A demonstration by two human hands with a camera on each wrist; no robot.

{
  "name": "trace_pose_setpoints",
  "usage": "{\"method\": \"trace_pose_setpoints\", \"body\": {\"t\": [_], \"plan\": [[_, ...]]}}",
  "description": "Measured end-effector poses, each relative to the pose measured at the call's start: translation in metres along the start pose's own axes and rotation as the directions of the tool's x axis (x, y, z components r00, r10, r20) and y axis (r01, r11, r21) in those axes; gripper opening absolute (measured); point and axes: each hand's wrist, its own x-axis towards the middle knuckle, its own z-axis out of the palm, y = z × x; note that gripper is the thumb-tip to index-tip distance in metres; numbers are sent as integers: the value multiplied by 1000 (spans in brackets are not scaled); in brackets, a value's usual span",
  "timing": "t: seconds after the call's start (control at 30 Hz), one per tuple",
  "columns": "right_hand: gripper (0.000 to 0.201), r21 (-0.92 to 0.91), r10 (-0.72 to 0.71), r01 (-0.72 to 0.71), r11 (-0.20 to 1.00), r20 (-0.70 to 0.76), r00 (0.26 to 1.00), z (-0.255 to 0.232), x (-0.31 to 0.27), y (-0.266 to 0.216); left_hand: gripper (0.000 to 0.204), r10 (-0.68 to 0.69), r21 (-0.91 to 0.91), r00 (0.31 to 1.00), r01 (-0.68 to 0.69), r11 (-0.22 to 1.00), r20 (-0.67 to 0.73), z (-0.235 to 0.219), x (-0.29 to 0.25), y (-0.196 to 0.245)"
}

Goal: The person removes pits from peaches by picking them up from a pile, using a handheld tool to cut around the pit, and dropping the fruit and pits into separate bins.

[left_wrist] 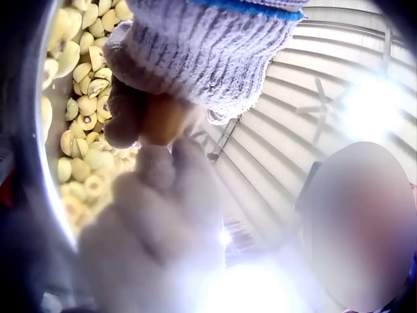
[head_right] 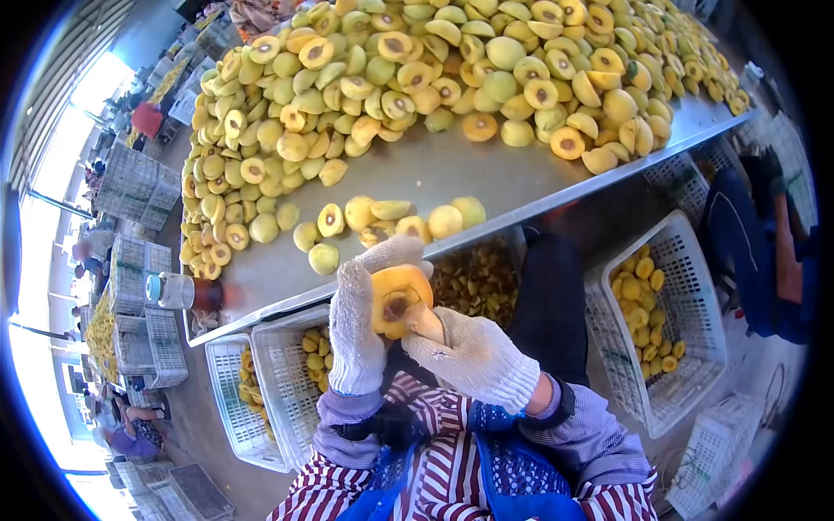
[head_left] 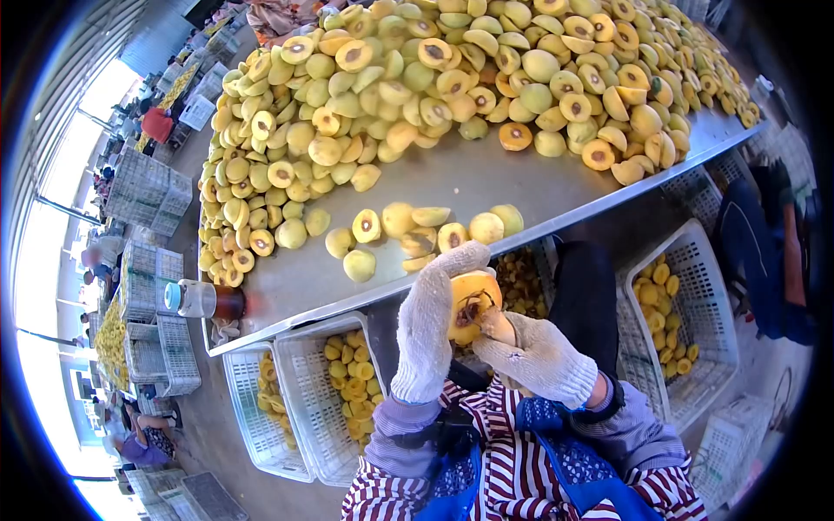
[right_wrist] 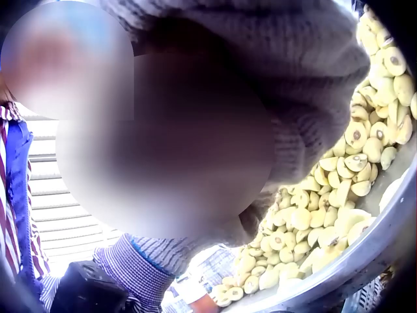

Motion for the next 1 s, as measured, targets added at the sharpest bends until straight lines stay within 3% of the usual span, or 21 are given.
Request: {"method": "trace_pose_setpoints", "body": {"t": [0.07,0.17,0.27,0.37,0.47,0.57,0.6,0.7,0.77,0.83,0.9,0.93,1.0], "plan": [[37,6,-86,86,996,-18,996,2,2,6,75,32,-54,999,-30,998,22,5,-2,4],[35,48,-141,144,988,-53,989,8,6,15,53,113,-140,993,-114,983,-13,8,-8,-3],[31,147,-140,133,980,37,989,9,3,11,47,224,-78,974,-225,971,-29,11,-7,-6],[26,396,-52,-34,918,204,978,7,-1,7,39,359,157,933,-354,922,-3,13,-8,3],[24,386,-7,-112,916,294,956,3,1,13,33,569,406,812,-568,716,132,8,1,2],[26,402,65,-244,882,408,911,-5,0,14,33,274,478,939,-341,809,207,7,0,24],[27,443,51,-249,861,413,909,-4,3,18,35,126,400,958,-225,888,258,2,10,20],[29,489,-12,-211,846,413,911,-9,1,15,39,84,252,986,-119,960,147,12,3,26],[30,512,-25,-235,826,450,893,-13,-3,13,41,161,-11,983,-161,987,90,17,-5,21],[30,475,-85,-144,868,428,900,-14,-2,13,42,216,-38,976,-214,976,41,18,-10,14],[31,469,-96,-130,873,427,899,-12,-1,16,43,266,166,964,-263,950,8,15,-11,2],[32,486,-77,-161,859,434,897,-8,-1,21,41,331,316,941,-337,887,74,10,-9,4],[34,523,-41,-238,818,467,883,-2,-1,30,39,195,400,969,-240,884,151,11,-6,19]]}}
